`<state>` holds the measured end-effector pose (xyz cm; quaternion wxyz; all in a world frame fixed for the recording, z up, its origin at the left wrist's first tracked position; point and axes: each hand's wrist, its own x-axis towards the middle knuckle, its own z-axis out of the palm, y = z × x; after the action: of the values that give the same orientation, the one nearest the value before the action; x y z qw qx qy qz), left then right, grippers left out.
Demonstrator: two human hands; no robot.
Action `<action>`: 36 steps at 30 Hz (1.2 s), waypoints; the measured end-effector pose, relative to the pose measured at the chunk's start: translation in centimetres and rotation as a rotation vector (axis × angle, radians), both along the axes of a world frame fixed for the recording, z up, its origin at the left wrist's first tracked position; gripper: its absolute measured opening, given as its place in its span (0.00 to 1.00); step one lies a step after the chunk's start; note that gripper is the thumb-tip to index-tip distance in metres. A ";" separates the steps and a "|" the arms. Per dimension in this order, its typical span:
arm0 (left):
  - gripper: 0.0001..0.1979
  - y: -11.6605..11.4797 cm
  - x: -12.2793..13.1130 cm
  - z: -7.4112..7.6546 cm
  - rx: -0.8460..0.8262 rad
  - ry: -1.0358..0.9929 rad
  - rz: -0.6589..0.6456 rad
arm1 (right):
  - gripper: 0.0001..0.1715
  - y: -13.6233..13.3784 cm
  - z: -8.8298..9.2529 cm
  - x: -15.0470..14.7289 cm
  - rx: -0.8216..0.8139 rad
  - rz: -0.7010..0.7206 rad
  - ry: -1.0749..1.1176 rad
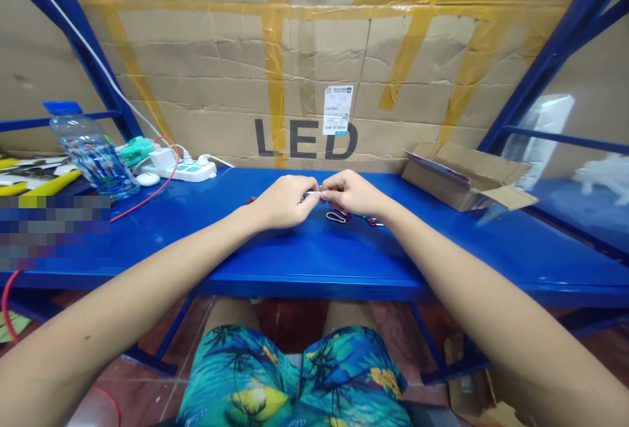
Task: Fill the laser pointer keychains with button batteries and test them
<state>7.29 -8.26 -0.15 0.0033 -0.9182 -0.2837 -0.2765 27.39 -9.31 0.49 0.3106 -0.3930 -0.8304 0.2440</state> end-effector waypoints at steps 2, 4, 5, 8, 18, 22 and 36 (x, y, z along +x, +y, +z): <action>0.13 0.0 0.2 0.3 -0.047 -0.017 0.007 | 0.14 0.2 -0.1 0.1 0.095 -0.034 -0.058; 0.12 0.1 0.3 0.3 -0.103 -0.039 0.005 | 0.14 0.4 -0.2 0.3 0.166 -0.063 -0.089; 0.11 0.2 0.3 0.3 -0.133 -0.057 0.002 | 0.14 0.5 -0.2 0.3 0.191 -0.070 -0.096; 0.08 0.3 0.2 0.1 -0.180 -0.125 -0.011 | 0.14 0.6 -0.3 0.4 0.191 -0.051 -0.068; 0.05 0.0 0.0 -0.7 0.052 -0.004 -0.098 | 0.12 0.5 -0.3 0.5 -0.248 0.055 0.185; 0.08 -0.2 0.2 -0.4 -0.016 -0.026 -0.055 | 0.13 0.5 -0.5 0.2 -0.069 -0.006 0.116; 0.10 1.3 0.6 -0.6 -0.099 -0.083 0.062 | 0.17 0.7 -0.7 0.2 0.399 -0.064 -0.195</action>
<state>7.93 -6.97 -0.74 -0.0451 -0.8957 -0.3252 -0.2997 27.57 -8.58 -0.23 0.3081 -0.3717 -0.8753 0.0259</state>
